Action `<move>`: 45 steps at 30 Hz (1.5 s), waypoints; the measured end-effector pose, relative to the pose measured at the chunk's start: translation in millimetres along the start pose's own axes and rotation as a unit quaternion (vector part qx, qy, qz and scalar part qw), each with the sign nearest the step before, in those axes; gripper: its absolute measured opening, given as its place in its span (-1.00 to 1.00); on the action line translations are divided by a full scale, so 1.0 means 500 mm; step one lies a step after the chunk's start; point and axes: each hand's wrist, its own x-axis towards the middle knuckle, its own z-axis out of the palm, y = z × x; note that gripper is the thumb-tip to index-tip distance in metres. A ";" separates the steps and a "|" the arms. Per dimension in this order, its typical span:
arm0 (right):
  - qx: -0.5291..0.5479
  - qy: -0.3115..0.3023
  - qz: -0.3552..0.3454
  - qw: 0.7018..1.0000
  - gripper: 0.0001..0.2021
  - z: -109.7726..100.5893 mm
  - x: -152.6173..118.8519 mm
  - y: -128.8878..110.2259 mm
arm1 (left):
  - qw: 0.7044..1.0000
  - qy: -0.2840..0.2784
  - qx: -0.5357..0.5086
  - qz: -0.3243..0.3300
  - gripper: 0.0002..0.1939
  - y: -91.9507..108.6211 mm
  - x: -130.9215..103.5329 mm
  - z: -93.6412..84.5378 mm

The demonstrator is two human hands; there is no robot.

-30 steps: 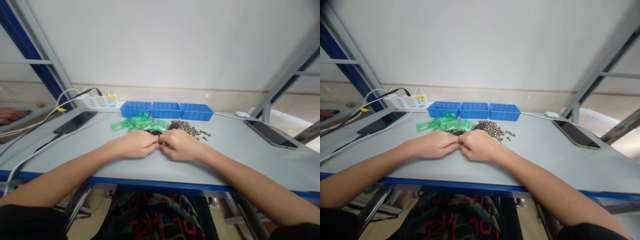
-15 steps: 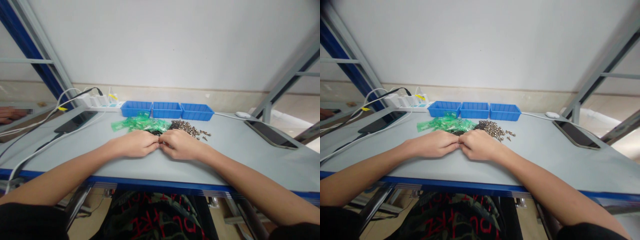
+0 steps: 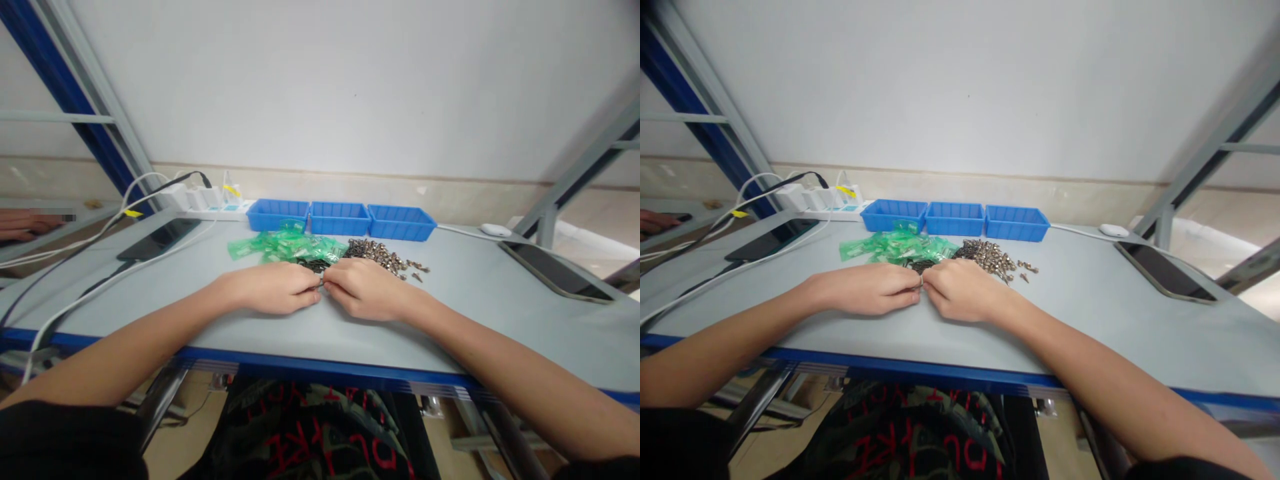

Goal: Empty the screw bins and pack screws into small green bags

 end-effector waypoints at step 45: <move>0.013 0.020 -0.001 1.000 -0.86 0.003 -0.001 0.003 | 1.000 -0.001 0.000 -0.002 -0.67 -0.002 -0.003 0.000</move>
